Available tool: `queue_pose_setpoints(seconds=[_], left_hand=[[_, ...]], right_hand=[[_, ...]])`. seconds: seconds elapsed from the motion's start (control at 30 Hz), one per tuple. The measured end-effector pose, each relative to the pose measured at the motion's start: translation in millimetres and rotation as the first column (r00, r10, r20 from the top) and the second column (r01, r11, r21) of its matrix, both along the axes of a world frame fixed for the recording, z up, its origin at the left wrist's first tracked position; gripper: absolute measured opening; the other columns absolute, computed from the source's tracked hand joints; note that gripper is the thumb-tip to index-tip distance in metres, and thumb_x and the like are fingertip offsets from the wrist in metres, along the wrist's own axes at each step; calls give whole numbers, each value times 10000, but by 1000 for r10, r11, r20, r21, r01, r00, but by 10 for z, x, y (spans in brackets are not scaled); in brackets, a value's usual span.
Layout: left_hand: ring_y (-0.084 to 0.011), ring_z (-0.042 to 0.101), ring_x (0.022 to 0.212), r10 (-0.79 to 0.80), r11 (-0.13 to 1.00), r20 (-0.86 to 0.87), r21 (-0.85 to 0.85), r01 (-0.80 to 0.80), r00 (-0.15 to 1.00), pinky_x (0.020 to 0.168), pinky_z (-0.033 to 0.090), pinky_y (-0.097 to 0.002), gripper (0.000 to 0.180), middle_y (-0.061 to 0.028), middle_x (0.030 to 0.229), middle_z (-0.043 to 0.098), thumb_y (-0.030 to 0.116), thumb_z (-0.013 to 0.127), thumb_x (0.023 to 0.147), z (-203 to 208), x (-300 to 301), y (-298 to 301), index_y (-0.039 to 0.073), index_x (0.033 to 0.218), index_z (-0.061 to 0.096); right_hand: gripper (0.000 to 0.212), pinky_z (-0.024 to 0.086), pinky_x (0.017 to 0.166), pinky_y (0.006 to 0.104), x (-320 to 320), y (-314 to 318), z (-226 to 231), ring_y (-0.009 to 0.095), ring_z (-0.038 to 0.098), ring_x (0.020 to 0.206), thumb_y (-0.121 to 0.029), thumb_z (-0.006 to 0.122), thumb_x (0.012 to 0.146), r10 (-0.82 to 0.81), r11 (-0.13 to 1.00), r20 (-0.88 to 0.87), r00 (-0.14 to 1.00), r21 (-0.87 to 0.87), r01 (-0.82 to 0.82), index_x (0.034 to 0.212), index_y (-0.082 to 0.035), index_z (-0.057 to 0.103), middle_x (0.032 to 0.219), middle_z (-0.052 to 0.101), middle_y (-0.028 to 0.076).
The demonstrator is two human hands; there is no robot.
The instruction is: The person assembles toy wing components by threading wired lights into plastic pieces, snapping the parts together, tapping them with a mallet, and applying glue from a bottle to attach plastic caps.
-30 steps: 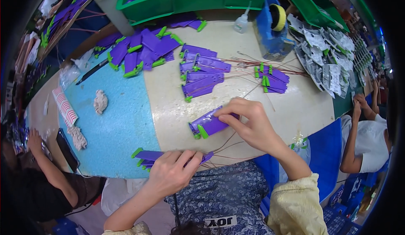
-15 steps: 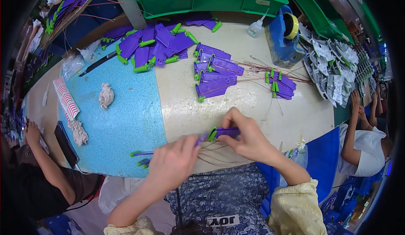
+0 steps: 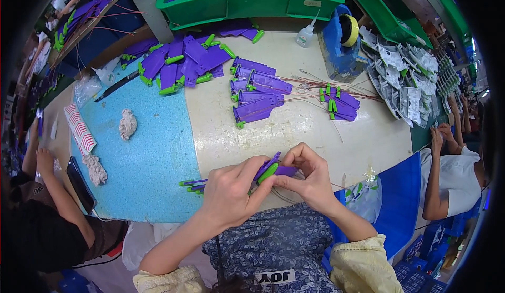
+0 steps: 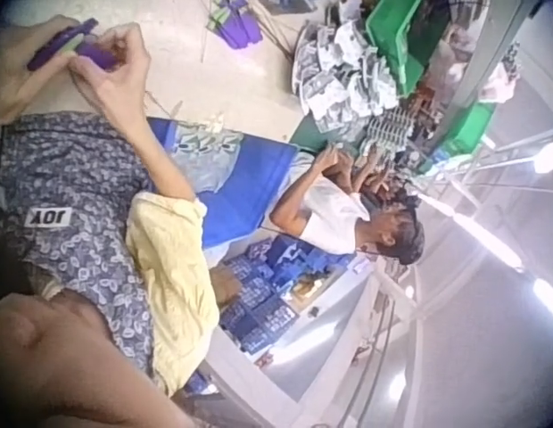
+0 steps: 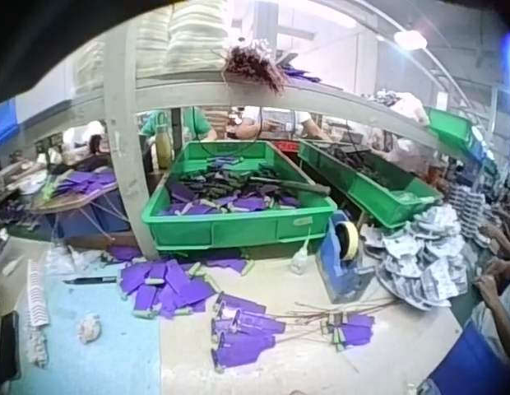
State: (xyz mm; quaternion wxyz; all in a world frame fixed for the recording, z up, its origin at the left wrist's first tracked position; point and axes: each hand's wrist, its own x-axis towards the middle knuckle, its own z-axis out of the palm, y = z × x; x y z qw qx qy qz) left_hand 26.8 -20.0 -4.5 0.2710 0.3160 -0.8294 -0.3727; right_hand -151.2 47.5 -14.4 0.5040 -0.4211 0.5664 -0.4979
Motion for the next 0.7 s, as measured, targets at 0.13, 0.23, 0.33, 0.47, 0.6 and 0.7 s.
queue_pose_setpoints(seconds=[0.13, 0.23, 0.33, 0.47, 0.6, 0.7], left_hand=[[-346, 650, 587, -18, 983, 50, 183, 9, 999, 535, 506, -413, 327, -161, 712, 655, 177, 675, 838, 81, 105, -75, 37, 1111, 562], [-374, 641, 623, -241, 946, 149, 257, 197, 959, 575, 498, -459, 397, -165, 722, 643, 163, 628, 797, 99, 41, -98, 79, 1168, 513], [-371, 638, 635, -254, 967, 277, 92, 238, 927, 572, 487, -458, 318, -164, 742, 642, 177, 632, 825, 121, -66, -43, 69, 1108, 536], [-301, 628, 555, -307, 925, 97, 264, 273, 947, 516, 477, -391, 187, -137, 684, 653, 213, 639, 894, 149, -133, -185, 31, 932, 620], [-54, 544, 529, -177, 534, -6, 840, 102, 984, 462, 410, -233, 206, -28, 681, 655, 233, 673, 906, 153, 7, -307, 27, 895, 678], [-74, 549, 519, -134, 331, -54, 939, 96, 989, 461, 410, -234, 182, -45, 686, 656, 201, 673, 901, 170, -1, -394, 20, 886, 671]], right_hand=[[107, 512, 625, 296, -246, 12, 169, 120, 654, 752, -39, 738, 820, 89, 967, -32, 996, 243, -79, 884, 14, 671, 835, 685, 65], [163, 504, 587, 348, -249, 25, 280, 274, 644, 653, -38, 722, 781, 156, 979, -576, 802, -18, -203, 910, 19, 640, 796, 642, 153], [189, 497, 583, 365, -176, 60, 257, 296, 630, 636, -38, 720, 776, 96, 967, -647, 756, -118, -225, 933, 10, 626, 774, 633, 150], [295, 524, 629, 353, -203, 73, 384, 260, 677, 697, -15, 712, 807, 103, 988, -458, 883, -54, -143, 1068, 11, 576, 821, 664, 149], [351, 506, 589, 328, -340, 87, 653, 228, 631, 635, -8, 717, 800, 62, 998, -454, 889, 11, -64, 1121, 11, 575, 770, 631, 118], [75, 418, 492, 330, -185, 143, 530, 199, 556, 569, 30, 717, 759, -35, 931, -668, 744, -292, -218, 792, -20, 672, 666, 512, 79]])
